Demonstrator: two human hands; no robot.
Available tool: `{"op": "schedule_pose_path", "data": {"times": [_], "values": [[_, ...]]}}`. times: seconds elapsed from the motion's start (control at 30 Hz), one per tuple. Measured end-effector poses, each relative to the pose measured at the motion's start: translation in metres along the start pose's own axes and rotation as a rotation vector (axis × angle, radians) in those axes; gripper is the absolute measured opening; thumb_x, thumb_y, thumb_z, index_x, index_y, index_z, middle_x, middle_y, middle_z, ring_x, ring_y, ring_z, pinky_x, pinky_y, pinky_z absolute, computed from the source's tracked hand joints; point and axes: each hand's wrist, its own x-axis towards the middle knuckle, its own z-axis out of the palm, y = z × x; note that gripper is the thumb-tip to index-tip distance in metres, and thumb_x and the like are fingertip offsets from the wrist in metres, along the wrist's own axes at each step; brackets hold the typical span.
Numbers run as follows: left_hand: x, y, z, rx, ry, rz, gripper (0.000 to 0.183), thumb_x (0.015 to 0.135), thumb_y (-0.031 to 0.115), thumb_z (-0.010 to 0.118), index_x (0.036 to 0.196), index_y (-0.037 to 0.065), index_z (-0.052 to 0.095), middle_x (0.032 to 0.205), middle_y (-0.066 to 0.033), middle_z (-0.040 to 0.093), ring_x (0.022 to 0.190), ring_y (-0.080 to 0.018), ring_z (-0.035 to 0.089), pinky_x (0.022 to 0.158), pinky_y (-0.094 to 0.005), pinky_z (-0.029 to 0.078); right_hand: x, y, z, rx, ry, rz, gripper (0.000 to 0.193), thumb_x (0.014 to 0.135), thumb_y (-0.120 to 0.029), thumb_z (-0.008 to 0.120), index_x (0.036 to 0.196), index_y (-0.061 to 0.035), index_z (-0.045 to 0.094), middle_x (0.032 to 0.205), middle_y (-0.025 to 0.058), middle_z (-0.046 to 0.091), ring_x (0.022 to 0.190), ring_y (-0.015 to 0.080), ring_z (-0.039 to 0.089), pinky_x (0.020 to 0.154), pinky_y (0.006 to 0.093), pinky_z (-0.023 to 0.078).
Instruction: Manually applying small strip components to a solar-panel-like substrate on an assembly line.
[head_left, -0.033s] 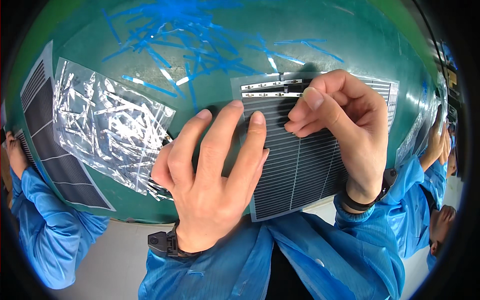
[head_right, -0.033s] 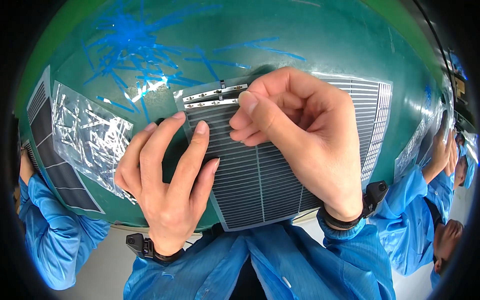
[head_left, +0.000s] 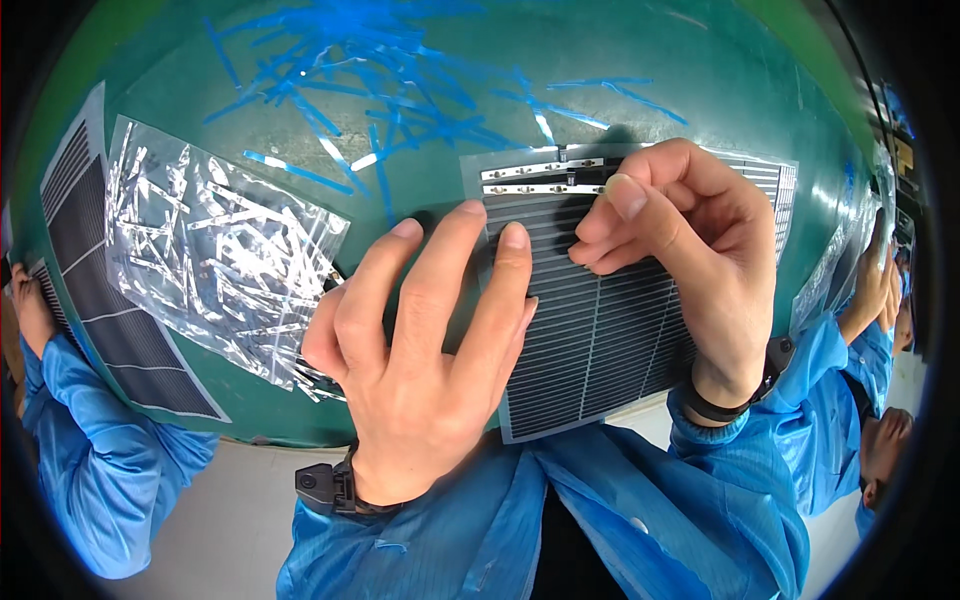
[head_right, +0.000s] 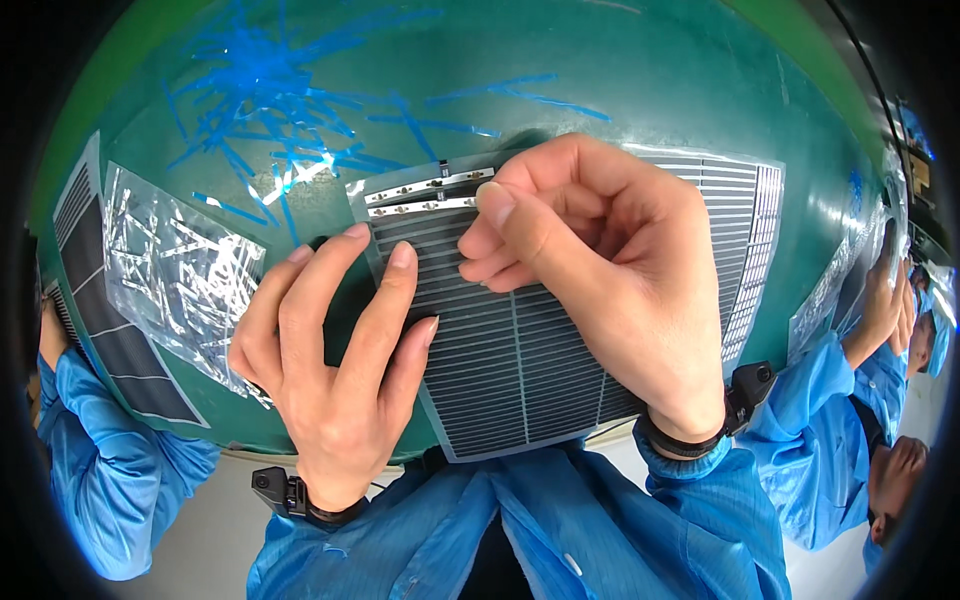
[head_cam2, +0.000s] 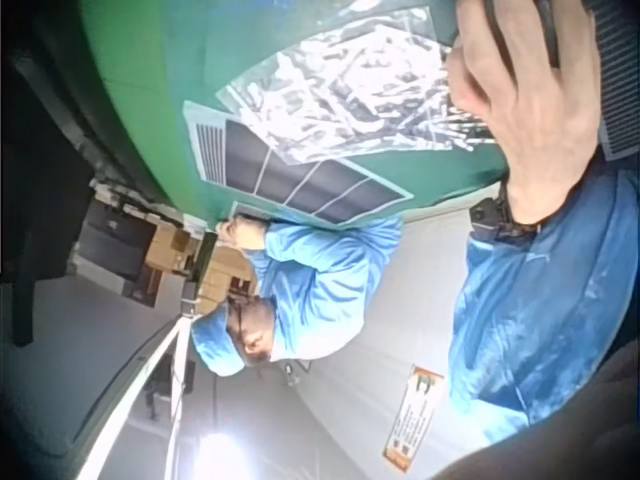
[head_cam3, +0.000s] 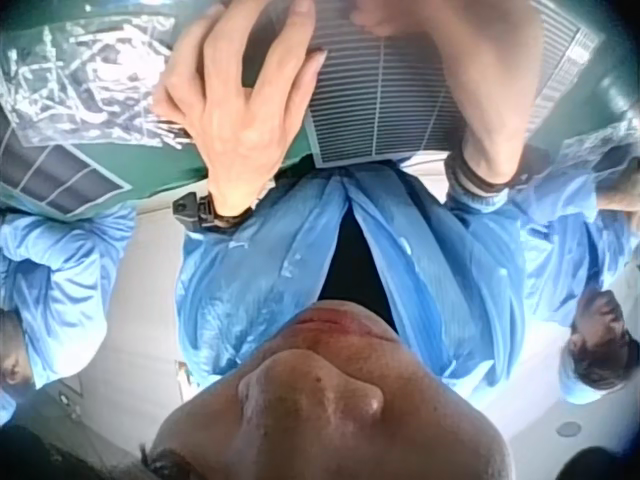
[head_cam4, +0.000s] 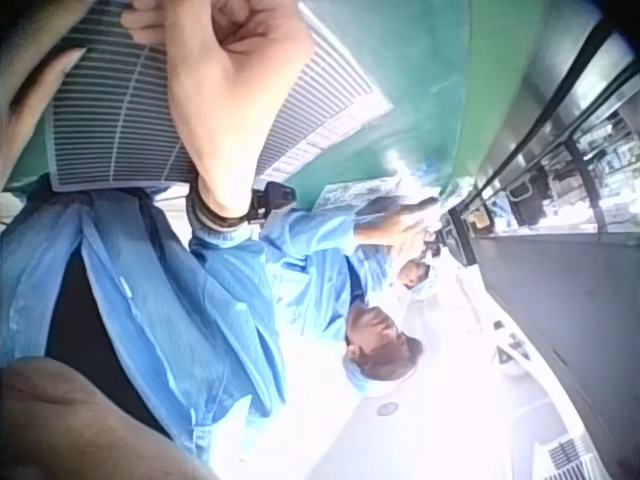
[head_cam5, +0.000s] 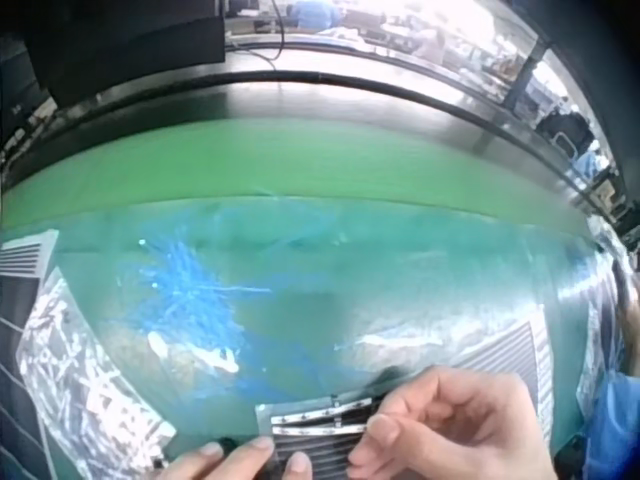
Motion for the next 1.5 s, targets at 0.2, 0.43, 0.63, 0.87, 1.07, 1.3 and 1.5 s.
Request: {"op": "schedule_pose_path", "data": {"times": [0.2,0.43,0.63,0.87,1.07,1.3,1.5], "values": [[-0.001,0.003,0.000,0.010,0.003,0.014,0.043,0.079,0.025,0.082,0.121,0.017,0.078,0.136,-0.0048,0.065,0.125,-0.0301,0.053,0.107,-0.0409,0.033,-0.002,0.002,-0.001,0.005,0.017,0.006,0.016,0.104,-0.011,0.063,0.102,0.0052,0.066,0.083,0.0134,0.074,0.071,0.0196,0.075,0.065,0.0273,0.062],[0.006,0.010,-0.001,0.021,-0.035,0.108,0.037,0.089,0.025,0.073,0.121,0.007,0.076,0.140,-0.0115,0.066,0.132,-0.0307,0.057,0.111,-0.0409,0.035,-0.009,0.004,-0.002,0.002,0.083,-0.001,0.014,0.103,-0.008,0.064,0.103,0.0062,0.066,0.080,0.0109,0.073,0.068,0.0169,0.073,0.062,0.0248,0.060],[0.005,0.018,0.001,0.015,-0.020,0.078,0.047,0.091,0.022,0.072,0.132,-0.001,0.067,0.139,-0.0147,0.066,0.128,-0.0328,0.060,0.109,-0.0419,0.039,-0.013,0.003,0.001,-0.200,0.125,-0.024,0.012,0.101,-0.006,0.067,0.102,0.0057,0.068,0.076,0.0075,0.071,0.061,0.0105,0.068,0.057,0.0207,0.055],[0.006,0.029,0.006,0.104,-0.071,0.016,0.062,0.090,0.026,0.073,0.145,0.002,0.059,0.144,-0.0119,0.058,0.130,-0.0312,0.056,0.109,-0.0438,0.037,-0.011,0.001,0.002,-0.201,0.120,0.001,0.012,0.101,-0.006,0.067,0.102,0.0059,0.068,0.076,0.0068,0.071,0.061,0.0099,0.067,0.056,0.0210,0.054],[0.003,0.037,0.009,0.147,-0.047,-0.001,0.063,0.092,0.033,0.072,0.147,0.006,0.059,0.145,-0.0104,0.055,0.131,-0.0315,0.053,0.110,-0.0464,0.038,-0.018,-0.001,0.002,-0.235,0.147,-0.015,0.012,0.101,-0.006,0.067,0.101,0.0055,0.067,0.075,0.0066,0.070,0.062,0.0100,0.068,0.056,0.0210,0.054],[0.002,0.051,0.013,0.184,-0.023,-0.017,0.055,0.095,0.037,0.070,0.147,0.021,0.062,0.143,-0.0121,0.052,0.129,-0.0348,0.050,0.112,-0.0528,0.038,-0.045,0.011,-0.032,-0.277,0.409,-0.183,0.016,0.104,-0.007,0.064,0.094,0.0001,0.054,0.076,0.0092,0.070,0.062,0.0116,0.068,0.057,0.0223,0.057],[0.002,0.053,0.005,0.081,0.000,-0.016,0.054,0.092,0.024,0.075,0.144,0.032,0.064,0.142,-0.0200,0.048,0.132,-0.0402,0.044,0.112,-0.0559,0.035,-0.056,0.014,-0.024,-0.234,0.406,-0.251,0.015,0.101,-0.006,0.066,0.095,0.0021,0.055,0.083,0.0063,0.069,0.071,0.0077,0.067,0.062,0.0214,0.056]]}}
